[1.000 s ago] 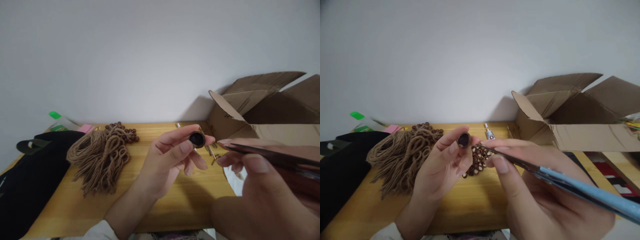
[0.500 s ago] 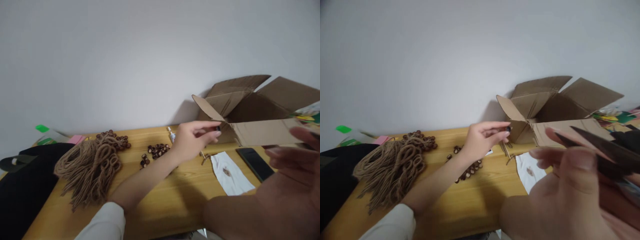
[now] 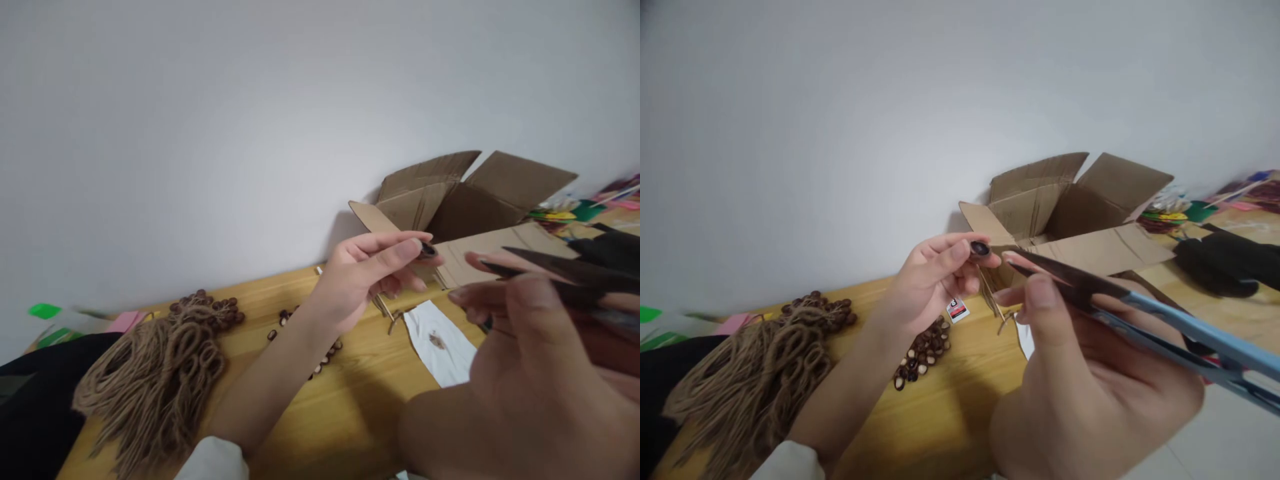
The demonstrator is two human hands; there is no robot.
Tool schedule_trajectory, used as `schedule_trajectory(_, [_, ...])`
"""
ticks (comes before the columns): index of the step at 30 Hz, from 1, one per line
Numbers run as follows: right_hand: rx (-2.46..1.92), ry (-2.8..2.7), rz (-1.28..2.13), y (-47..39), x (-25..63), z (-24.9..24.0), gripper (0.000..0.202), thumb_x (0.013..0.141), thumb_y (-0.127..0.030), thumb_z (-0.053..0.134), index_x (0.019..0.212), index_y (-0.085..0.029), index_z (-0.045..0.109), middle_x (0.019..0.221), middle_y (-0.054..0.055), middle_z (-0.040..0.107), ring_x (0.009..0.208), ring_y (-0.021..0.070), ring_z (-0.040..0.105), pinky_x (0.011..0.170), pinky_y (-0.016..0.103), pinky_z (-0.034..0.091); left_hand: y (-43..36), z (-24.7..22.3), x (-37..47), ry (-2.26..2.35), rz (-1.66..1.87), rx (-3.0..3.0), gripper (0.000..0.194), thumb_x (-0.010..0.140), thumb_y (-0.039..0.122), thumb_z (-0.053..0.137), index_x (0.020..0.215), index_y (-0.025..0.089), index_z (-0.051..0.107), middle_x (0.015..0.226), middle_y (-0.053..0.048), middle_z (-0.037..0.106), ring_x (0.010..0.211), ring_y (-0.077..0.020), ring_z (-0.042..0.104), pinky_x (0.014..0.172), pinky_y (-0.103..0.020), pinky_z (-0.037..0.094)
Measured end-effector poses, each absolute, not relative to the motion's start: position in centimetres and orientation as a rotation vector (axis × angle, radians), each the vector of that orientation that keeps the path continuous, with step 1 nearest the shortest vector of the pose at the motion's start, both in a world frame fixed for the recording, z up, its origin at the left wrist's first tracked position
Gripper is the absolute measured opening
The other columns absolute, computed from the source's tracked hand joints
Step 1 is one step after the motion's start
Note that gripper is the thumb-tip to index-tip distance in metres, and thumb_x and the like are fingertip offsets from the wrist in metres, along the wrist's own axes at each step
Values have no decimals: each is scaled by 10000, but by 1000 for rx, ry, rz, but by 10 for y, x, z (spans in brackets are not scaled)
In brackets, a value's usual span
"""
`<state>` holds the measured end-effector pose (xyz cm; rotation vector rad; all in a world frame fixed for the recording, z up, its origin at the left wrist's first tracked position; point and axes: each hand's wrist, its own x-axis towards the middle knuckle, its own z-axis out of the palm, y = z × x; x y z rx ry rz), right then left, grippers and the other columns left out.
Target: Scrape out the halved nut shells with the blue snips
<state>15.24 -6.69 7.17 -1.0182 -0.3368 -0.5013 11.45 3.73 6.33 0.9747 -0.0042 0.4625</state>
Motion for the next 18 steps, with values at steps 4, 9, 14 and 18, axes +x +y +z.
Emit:
schedule_trajectory(4, [-1011, -383, -474, -67, 156, 67, 161, 655, -301, 880, 676, -295, 720, 793, -70, 740, 654, 194, 711, 520, 367, 610, 34, 66, 105, -45, 477, 1030, 167, 808, 388, 820, 872, 233, 828, 779, -32, 801, 530, -66, 664, 442, -148, 421])
schedule_trajectory(9, [-1037, -549, -326, -74, 160, 65, 112, 689, -256, 850, 725, -216, 751, 780, -6, 756, 565, 182, 688, 479, 332, 598, 31, 67, 94, -56, 527, 1092, 121, 874, 352, 764, 922, 262, 829, 822, -16, 799, 582, -69, 688, 506, -162, 462])
schedule_trajectory(14, [-1040, -730, -267, -76, 157, 68, 153, 792, -160, 756, 870, -289, 783, 878, -51, 767, 655, 122, 697, 552, 273, 625, 29, 71, 89, 12, 562, 1121, 142, 825, 397, 802, 890, 275, 834, 802, -3, 790, 539, -76, 666, 475, -189, 447])
schedule_trajectory(18, [-1028, -777, -269, -78, 157, 68, 178, 785, -138, 750, 866, -292, 781, 841, -58, 752, 628, 110, 670, 538, 274, 609, 30, 72, 85, 20, 585, 1149, 146, 809, 399, 816, 890, 281, 839, 757, -7, 783, 532, -97, 663, 470, -217, 444])
